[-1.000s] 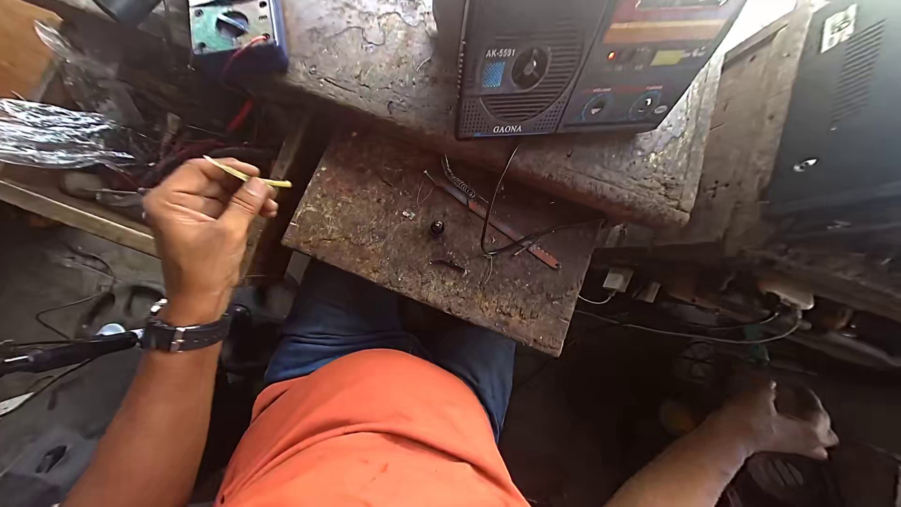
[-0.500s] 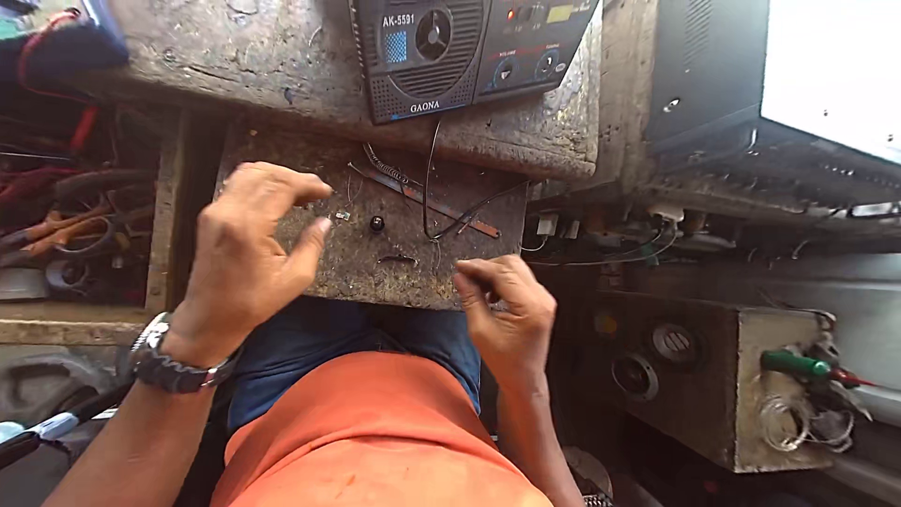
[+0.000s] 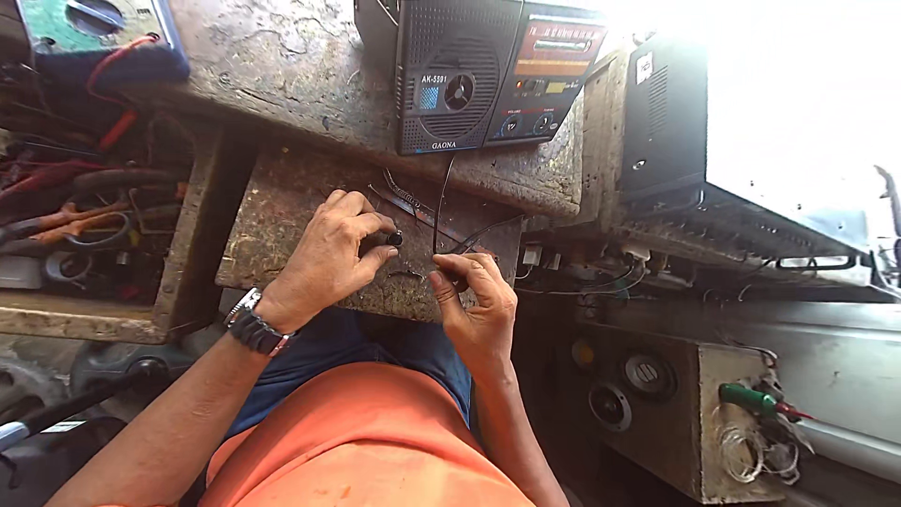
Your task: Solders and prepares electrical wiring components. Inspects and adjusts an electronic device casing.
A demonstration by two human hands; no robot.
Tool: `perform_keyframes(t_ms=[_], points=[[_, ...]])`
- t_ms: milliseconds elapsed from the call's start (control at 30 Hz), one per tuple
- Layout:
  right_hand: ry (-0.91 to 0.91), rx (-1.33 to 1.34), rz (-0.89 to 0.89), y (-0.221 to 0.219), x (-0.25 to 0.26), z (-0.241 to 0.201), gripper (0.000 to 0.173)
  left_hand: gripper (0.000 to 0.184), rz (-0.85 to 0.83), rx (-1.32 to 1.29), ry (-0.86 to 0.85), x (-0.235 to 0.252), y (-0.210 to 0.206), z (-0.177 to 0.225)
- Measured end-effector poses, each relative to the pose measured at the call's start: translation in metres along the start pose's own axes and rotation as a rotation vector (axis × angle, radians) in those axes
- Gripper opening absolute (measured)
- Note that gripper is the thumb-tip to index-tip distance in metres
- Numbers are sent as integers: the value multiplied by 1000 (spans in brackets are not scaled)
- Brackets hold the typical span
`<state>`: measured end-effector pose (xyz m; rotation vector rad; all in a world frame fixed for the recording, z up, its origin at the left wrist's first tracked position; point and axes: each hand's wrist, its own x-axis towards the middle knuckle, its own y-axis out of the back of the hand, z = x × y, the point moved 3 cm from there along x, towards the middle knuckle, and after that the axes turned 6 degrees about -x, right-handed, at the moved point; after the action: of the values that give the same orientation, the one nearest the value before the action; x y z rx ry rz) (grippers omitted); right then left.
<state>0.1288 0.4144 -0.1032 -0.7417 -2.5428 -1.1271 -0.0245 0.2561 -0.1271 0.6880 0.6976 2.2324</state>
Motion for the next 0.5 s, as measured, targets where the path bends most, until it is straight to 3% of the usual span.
perform_keyframes(t_ms=[167,300,500], points=[[-17,199,14,-5,3,2,32,19,35,-426,55,-6,5,32],[79,228,175,-5,3,-5,39,18,36,-801,148,0,-2,51],[152,219,364,4,2,-8,29,21,-20,-923,153,7,-5,74]])
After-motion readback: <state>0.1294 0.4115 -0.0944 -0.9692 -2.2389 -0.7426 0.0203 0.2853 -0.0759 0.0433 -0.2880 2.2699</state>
